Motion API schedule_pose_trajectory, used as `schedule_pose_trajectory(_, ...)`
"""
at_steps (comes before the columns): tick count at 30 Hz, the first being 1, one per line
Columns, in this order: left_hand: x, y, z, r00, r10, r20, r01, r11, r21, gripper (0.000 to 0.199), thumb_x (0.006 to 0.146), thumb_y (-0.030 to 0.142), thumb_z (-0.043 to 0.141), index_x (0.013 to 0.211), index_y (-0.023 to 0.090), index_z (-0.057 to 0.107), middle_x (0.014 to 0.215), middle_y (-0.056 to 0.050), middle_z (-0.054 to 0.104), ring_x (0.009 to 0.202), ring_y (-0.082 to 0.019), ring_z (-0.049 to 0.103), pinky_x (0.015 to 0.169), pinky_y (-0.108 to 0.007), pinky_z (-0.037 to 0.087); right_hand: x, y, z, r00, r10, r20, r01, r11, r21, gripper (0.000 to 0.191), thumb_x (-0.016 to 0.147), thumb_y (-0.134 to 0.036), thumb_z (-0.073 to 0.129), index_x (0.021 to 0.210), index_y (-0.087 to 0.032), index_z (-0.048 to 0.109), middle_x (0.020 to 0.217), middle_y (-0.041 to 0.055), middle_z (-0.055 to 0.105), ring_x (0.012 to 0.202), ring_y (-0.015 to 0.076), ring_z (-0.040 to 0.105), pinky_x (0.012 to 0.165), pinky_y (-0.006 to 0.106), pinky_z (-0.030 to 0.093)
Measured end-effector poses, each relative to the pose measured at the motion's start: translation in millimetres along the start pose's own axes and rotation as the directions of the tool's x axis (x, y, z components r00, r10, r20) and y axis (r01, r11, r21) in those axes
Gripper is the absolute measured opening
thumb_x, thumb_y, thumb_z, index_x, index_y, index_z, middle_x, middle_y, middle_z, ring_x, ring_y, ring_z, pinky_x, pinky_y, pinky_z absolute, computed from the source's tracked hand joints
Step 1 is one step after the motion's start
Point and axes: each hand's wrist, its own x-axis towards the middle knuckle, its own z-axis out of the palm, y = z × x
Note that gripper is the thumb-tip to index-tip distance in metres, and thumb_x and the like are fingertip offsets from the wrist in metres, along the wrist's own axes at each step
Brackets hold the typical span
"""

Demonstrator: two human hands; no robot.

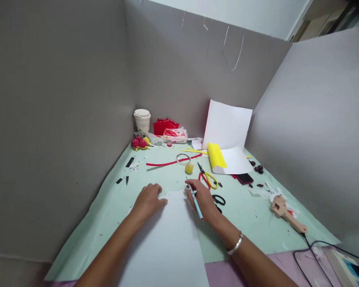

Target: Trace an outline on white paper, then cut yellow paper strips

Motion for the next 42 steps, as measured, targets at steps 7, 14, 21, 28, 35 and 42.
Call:
schedule_pose_trajectory(7,-3,14,11.1,1.0,-0.025,0.017,0.026,1.0,-0.016,0.028,0.069,0.037,0.066,0.091,0.02,0.062,0.099,-0.007,0.066,0.097,-0.027,0.059,0.078,-0.033,0.044,47,-20,19,0.979,-0.016,0.204,0.065,0.969,-0.238,0.032,0.087,-0.023,0.056,0.118,-0.018,0.062,0.112,0.0106,0.066,0.096,0.0227,0.063,0.082,0.033,0.048)
schedule_pose_trajectory(14,-12,14,9.2,1.0,-0.026,0.0,0.026,1.0,-0.009,0.022,0.069,0.036,0.066,0.084,0.021,0.061,0.091,-0.007,0.065,0.095,-0.028,0.059,0.077,-0.035,0.044,88,-29,65,0.955,0.083,0.283,0.05,0.9,-0.433,0.028,0.085,-0.016,0.056,0.112,-0.015,0.063,0.11,0.0157,0.065,0.092,0.026,0.065,0.072,0.032,0.047)
schedule_pose_trajectory(21,-14,12,9.7,1.0,0.01,-0.011,-0.01,0.999,-0.039,0.017,0.07,0.033,0.063,0.077,0.022,0.053,0.088,-0.005,0.064,0.089,-0.025,0.057,0.078,-0.035,0.041,65,-35,40,0.959,0.057,0.279,0.08,0.888,-0.454,0.046,0.087,-0.024,0.057,0.132,-0.02,0.05,0.115,0.0122,0.065,0.1,0.0263,0.063,0.075,0.033,0.047)
schedule_pose_trajectory(28,-13,8,5.9,0.997,-0.005,0.08,0.015,0.991,-0.131,0.016,0.069,0.03,0.06,0.08,0.023,0.05,0.086,-0.002,0.064,0.087,-0.022,0.057,0.069,-0.03,0.038,-21,-1,-31,0.99,0.093,0.108,-0.029,0.873,-0.487,0.028,0.091,-0.019,0.052,0.117,-0.019,0.062,0.114,0.0118,0.063,0.107,0.0252,0.059,0.083,0.034,0.05)
schedule_pose_trajectory(35,-6,0,1.3,0.985,-0.031,0.172,0.061,0.983,-0.174,0.023,0.068,0.03,0.059,0.09,0.022,0.057,0.095,-0.004,0.067,0.089,-0.023,0.061,0.073,-0.029,0.038,-60,37,-50,0.998,0.059,-0.033,-0.068,0.831,-0.552,0.027,0.09,-0.018,0.054,0.115,-0.015,0.062,0.113,0.0147,0.063,0.104,0.0271,0.058,0.089,0.038,0.049)
schedule_pose_trajectory(42,-4,-8,-4.3,0.984,-0.027,0.174,0.063,0.978,-0.201,0.026,0.067,0.032,0.06,0.091,0.021,0.061,0.093,-0.004,0.068,0.089,-0.023,0.062,0.074,-0.029,0.04,-71,44,-37,0.996,-0.042,-0.077,-0.009,0.824,-0.567,0.022,0.092,-0.017,0.051,0.111,-0.016,0.062,0.103,0.0123,0.066,0.095,0.0263,0.058,0.085,0.039,0.046)
